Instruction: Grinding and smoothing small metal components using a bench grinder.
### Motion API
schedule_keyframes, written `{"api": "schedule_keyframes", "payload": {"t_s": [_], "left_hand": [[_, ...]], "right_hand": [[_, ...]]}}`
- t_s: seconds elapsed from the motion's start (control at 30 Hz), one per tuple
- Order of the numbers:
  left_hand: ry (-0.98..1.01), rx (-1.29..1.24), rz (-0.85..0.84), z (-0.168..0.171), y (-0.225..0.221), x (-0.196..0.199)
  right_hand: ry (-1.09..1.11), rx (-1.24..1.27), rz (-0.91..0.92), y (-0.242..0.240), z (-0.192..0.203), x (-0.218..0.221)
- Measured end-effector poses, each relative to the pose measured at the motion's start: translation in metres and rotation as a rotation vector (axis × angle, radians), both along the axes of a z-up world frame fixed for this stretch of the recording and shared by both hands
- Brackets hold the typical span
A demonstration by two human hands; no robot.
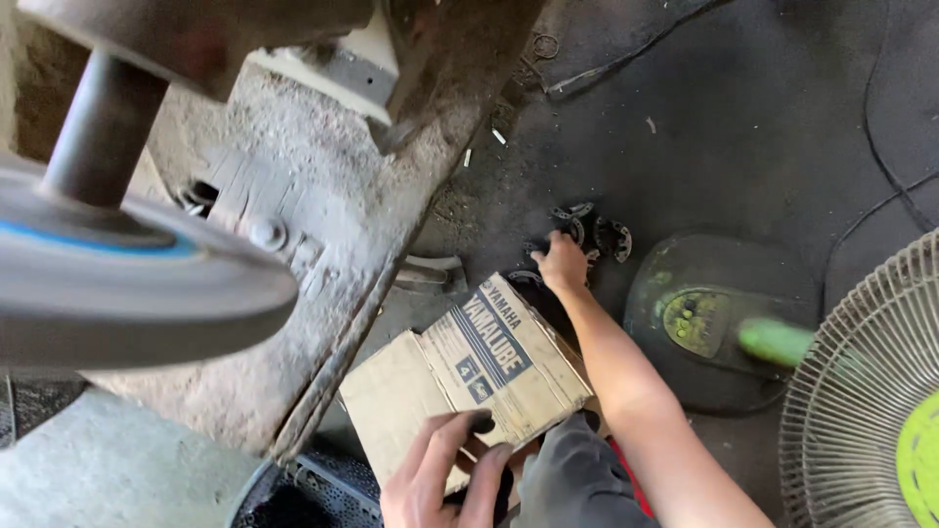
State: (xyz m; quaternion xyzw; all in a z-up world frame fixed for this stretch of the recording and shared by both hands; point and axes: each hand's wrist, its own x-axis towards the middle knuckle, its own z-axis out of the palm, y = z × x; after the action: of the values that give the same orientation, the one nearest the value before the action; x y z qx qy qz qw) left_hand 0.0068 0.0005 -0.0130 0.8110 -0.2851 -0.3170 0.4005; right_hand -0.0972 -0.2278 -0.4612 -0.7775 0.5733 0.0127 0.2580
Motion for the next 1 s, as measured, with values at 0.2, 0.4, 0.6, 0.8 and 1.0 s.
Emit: {"api": "schedule_keyframes", "payload": {"t_s": [0.2, 0.4, 0.6, 0.8, 1.0], "left_hand": [[-0.23, -0.047, -0.103, -0.036, 0.023, -0.002], [0.02, 0.014, 0.003, -0.067, 0.036, -0.007], [-0.076, -0.008, -0.039, -0.02, 0.005, 0.0], [-0.058, -0.095, -0.061, 0.013, -0.009, 0.005], [-0.041, -0.05, 0.023, 0.005, 0.0, 0.013]], "right_hand": [[0.006, -0.261, 0.124, -0.02, 0.021, 0.014], [0.293, -0.334, 0.283, -0.062, -0.056, -0.003], [-0.085, -0.202, 0.196, -0.047, 0.02, -0.005], [-1.34, 0.844, -0.873, -0.073, 0.036, -0.01], [-1.385, 1.273, -0.629, -0.052, 0.169, 0.019]]}}
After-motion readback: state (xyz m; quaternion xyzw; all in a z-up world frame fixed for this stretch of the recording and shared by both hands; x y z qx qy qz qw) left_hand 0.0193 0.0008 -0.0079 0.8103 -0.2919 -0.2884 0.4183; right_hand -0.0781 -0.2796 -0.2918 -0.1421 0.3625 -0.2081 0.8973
